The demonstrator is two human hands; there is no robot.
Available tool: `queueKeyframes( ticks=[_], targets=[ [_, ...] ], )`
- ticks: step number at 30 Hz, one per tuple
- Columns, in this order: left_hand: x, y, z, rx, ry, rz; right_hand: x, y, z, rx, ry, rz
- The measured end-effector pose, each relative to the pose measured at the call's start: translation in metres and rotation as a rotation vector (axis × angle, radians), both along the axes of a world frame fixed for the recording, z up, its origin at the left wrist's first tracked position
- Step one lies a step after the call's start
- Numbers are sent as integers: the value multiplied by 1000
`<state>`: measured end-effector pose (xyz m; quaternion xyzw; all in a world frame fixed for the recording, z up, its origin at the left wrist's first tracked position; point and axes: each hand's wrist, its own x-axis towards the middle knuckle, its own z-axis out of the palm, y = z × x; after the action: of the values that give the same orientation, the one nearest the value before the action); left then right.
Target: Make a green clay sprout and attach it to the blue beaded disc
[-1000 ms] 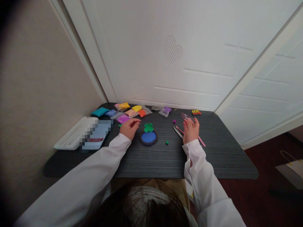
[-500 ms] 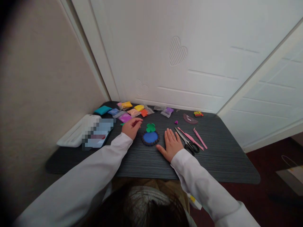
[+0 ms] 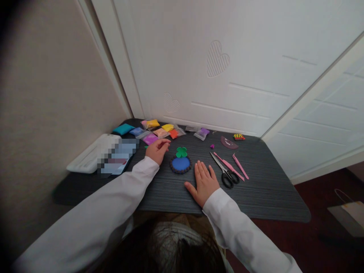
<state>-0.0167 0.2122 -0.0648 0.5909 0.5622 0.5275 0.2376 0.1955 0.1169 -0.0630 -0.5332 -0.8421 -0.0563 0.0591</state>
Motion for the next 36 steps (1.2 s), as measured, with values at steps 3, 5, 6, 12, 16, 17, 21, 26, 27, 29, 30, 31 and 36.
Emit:
queueKeyframes(
  ticks=[3, 5, 6, 12, 16, 17, 21, 26, 27, 29, 30, 31, 36],
  targets=[
    [-1, 0, 0, 0, -26, 13, -6, 5, 0, -10, 22, -35],
    [-1, 0, 1, 0, -35, 13, -4, 14, 0, -1, 21, -83],
    [-1, -1, 1, 1, -37, 11, -1, 17, 0, 7, 13, -103],
    [2, -1, 1, 3, -47, -4, 27, 5, -2, 54, -63, -137],
    [3, -2, 2, -5, -48, -5, 29, -1, 2, 96, -31, -144],
    [3, -2, 2, -7, -46, -4, 27, 0, 3, 114, -15, -158],
    [3, -3, 4, -11, -27, 0, 14, 13, 4, 89, -6, -119],
    [2, -2, 4, -7, -16, 1, 18, 17, -2, 13, -63, -112],
    [2, -2, 3, -5, -17, 0, 20, 15, -2, 8, -74, -112],
    [3, -1, 1, -2, -19, -6, 20, 7, -2, -6, -92, -91],
    [3, -1, 0, 1, -21, -8, 18, 3, -1, -14, -95, -73],
    [3, 0, 0, 3, -23, -9, 14, 0, -1, -19, -94, -57],
    [2, 0, -1, 17, -23, -5, -7, 7, 1, 13, -60, -96]
  ],
)
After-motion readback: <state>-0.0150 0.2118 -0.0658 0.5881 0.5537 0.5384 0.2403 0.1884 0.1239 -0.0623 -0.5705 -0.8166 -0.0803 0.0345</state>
